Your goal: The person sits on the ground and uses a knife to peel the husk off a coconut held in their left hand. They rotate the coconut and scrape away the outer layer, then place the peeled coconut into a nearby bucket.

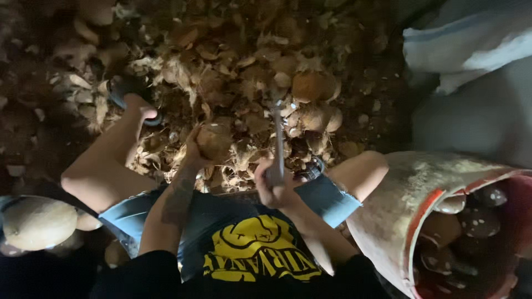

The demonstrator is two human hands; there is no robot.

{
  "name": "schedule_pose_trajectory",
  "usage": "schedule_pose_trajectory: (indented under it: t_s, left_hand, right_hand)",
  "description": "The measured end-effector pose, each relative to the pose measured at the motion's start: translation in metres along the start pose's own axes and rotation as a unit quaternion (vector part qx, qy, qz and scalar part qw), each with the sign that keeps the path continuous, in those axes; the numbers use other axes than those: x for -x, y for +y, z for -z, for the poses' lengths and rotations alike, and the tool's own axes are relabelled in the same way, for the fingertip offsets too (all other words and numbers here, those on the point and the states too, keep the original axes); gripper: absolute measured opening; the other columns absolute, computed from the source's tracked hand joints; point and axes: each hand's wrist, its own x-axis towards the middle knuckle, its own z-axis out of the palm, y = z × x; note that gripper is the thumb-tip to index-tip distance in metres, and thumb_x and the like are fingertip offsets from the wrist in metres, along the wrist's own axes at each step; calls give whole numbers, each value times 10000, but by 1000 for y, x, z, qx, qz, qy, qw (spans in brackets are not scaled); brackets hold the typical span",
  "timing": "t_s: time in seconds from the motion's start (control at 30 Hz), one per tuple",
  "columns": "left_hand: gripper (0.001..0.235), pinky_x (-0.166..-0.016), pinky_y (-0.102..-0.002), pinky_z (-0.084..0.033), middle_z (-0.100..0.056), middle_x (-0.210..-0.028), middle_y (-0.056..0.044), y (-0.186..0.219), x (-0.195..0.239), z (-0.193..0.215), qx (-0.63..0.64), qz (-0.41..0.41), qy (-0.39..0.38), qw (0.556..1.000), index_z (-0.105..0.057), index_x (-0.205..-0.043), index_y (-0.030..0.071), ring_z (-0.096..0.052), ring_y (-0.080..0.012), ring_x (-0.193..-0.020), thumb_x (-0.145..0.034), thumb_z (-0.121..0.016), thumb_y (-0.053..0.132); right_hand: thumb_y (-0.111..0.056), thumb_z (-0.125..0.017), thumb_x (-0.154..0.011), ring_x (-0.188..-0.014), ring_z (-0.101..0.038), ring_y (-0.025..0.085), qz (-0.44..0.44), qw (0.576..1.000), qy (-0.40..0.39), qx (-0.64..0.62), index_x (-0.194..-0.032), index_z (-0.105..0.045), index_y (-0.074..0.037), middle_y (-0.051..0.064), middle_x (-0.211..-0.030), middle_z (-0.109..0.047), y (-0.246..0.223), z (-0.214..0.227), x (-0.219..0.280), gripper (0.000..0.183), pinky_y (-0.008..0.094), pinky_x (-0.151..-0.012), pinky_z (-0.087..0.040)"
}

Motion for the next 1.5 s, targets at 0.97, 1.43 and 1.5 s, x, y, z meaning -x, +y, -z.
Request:
schedule_pose_trajectory:
  t_s: [0.97,1.43,1.5]
  left_hand:
    - [534,-437,-262,-413,-669,-664,-55,35,-28,-3,6,99,-206,974,-714,-726,86,-533,-109,-469,-1037,-593,504]
    - [468,-749,-412,-598,-764,-1126,-145,9,-45,26,-88,70,-16,994,-750,-1137,65,-745,-295,-902,-869,-841,438]
    - [428,-735,-408,-596,-760,-1082,-145,22,-44,26,-83,49,-38,995,-748,-1105,60,-734,-287,-868,-885,-822,420]
  right_hand:
    - [-200,-503,-992,-336,-98,106,-97,974,-151,-140,-590,-358,-245,-71,-434,-270,-55,65,22,430,300,-390,-264]
    - [-298,-555,-949,-1038,-684,487,-170,964,-202,24,-1186,-642,79,326,-1079,-705,-18,31,15,454,545,-886,-532]
    - [-320,-551,-872,-1213,-631,549,-258,950,-165,-63,-1209,-652,150,387,-1212,-667,1,17,9,587,605,-997,-500]
